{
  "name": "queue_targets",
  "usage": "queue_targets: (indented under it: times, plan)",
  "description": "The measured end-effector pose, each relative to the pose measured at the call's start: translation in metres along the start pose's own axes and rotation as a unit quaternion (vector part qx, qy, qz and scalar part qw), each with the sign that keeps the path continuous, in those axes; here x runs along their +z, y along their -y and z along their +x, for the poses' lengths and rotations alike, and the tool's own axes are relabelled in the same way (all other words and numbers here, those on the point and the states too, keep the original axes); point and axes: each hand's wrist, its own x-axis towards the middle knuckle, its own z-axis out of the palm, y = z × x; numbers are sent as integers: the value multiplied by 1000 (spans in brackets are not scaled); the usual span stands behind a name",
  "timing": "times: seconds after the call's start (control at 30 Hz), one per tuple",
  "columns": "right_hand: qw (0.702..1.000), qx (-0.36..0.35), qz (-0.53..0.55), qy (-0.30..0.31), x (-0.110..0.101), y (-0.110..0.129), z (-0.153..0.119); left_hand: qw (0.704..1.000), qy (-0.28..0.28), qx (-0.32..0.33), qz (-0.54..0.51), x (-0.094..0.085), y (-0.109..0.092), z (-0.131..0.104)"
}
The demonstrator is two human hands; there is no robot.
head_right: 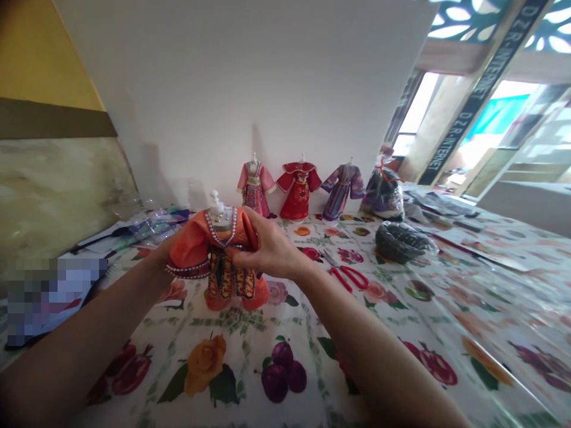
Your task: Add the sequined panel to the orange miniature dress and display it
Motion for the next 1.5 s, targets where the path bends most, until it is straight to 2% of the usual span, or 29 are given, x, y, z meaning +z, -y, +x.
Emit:
queue_targets:
  times: [0.17,0.23,0.4,0.53,0.67,0.8,0.9,1.0,1.13,1.2,1.33,1.5]
  plan:
    - [1000,-20,14,12,2,2,-1,996,9,-35,-83,6,-6,-9]
    - [999,-44,-1,15,3,6,-2,994,33,-45,-98,6,-11,-15]
    - [983,-152,-91,49,8,27,-15,984,150,-51,-82,3,-33,-31]
    - [966,-213,-118,88,10,40,-34,961,274,-39,23,7,-54,-35]
    - [958,-246,-107,97,13,40,-50,937,335,-12,96,17,-65,-37]
    - [956,-268,-87,79,13,38,-59,923,357,7,145,23,-69,-39]
    - [959,-254,-102,76,12,38,-64,917,364,0,160,26,-71,-41]
    - [974,-197,-99,52,16,38,-70,919,354,-12,172,28,-74,-43]
    - [996,-78,-40,22,24,36,-78,922,344,4,179,31,-77,-44]
    - [997,-63,-53,10,27,37,-79,924,340,10,177,33,-78,-44]
    - [982,-143,-126,7,25,39,-77,924,340,11,174,35,-79,-43]
    - [955,-244,-170,7,23,36,-76,910,373,0,181,36,-79,-44]
